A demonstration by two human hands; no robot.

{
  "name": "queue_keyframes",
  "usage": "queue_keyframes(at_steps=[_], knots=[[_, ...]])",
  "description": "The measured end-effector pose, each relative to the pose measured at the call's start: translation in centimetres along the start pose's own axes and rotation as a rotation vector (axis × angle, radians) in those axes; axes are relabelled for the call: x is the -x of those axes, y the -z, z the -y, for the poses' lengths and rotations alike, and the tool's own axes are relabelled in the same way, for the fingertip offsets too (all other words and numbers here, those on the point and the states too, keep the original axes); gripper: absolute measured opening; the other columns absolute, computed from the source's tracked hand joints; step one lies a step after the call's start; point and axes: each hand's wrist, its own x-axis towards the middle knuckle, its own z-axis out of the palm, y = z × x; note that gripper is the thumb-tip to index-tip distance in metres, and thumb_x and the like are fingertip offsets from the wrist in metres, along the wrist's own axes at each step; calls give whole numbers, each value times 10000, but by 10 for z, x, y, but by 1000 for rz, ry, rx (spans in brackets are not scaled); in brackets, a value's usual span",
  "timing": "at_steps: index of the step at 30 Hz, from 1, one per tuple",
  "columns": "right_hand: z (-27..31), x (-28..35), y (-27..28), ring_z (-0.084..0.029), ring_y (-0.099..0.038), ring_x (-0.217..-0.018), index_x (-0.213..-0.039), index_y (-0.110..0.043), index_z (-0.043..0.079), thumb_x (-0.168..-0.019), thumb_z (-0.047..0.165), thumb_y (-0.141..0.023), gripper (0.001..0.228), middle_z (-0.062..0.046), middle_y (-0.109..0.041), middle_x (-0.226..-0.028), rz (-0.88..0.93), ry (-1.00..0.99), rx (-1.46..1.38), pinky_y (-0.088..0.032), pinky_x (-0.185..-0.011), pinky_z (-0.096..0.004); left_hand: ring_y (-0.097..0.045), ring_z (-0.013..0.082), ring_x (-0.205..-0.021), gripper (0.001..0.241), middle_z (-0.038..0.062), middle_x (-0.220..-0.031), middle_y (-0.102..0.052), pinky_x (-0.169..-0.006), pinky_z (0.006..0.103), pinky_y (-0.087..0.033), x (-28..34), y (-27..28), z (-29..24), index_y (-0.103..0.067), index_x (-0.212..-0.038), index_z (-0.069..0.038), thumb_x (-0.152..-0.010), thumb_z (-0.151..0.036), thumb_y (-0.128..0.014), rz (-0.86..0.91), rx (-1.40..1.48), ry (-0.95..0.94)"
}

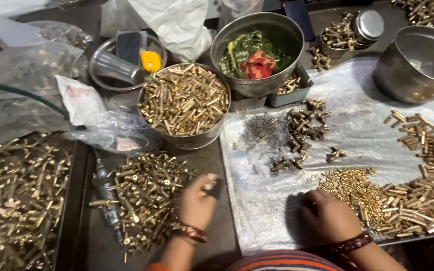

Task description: Assembling small brass metal fittings by manually inserting metal pins.

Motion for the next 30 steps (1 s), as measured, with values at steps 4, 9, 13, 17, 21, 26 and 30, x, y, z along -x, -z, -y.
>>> queue_keyframes(at_steps=[4, 9, 13, 17, 21, 26, 30], knots=[[-11, -1, -2, -324, -724, -864, -1067, -732, 135, -807, 231, -699, 278, -85, -733, -1034, -139, 109, -106, -591, -741, -413, -676, 348, -974, 361, 122, -1112, -713, -818, 420, -536, 3, 69, -10, -747, -1043, -82, -683, -83, -746, -374, -471, -410], [40, 4, 30, -137, -781, -892, -996, -808, 102, -813, 116, -786, 185, -28, -778, -1003, -27, 130, -681, -616, -792, -309, -745, 240, -895, 507, 99, -1010, -760, -769, 325, -571, 15, 34, -12, -733, -1153, -112, -704, 85, -603, -43, 25, -140], [70, 10, 39, -165, -764, -970, -980, -786, 41, -816, 71, -783, 166, -72, -811, -1011, -22, 305, -929, -608, -866, -330, -738, 214, -863, 403, 81, -964, -768, -719, 302, -559, 48, -28, -47, -739, -1095, -92, -742, 42, -600, 290, 252, -93], [73, 19, 38, -184, -754, -953, -912, -770, 28, -785, 48, -823, 139, -71, -789, -983, -60, 386, -885, -592, -842, -327, -680, 165, -781, 269, 86, -858, -706, -667, 295, -515, 60, -52, -47, -725, -1037, -23, -782, 29, -653, 415, 299, -246], [64, 22, 31, -201, -758, -949, -896, -771, 31, -798, 47, -830, 115, -82, -791, -965, -30, 388, -951, -596, -843, -334, -623, 90, -614, 246, 24, -722, -665, -531, 268, -468, 58, -59, -46, -725, -1032, -24, -812, 13, -622, 610, 446, -13], [51, 12, 45, -216, -727, -1031, -953, -787, 65, -833, 106, -780, 127, -77, -743, -1110, -144, 536, -687, -560, -885, -323, -594, 76, -561, 242, 8, -729, -651, -488, 247, -455, 51, -71, -40, -725, -1047, -13, -832, 23, -619, 681, 631, 46], [-16, -19, 49, -230, -679, -1117, -1205, -727, 178, -876, 255, -726, 338, -57, -666, -1344, -283, 165, -239, -581, -739, -319, -574, 59, -554, 159, 0, -750, -668, -512, 224, -466, 45, -72, -37, -737, -1082, -39, -932, -51, -686, 629, 679, 108]])
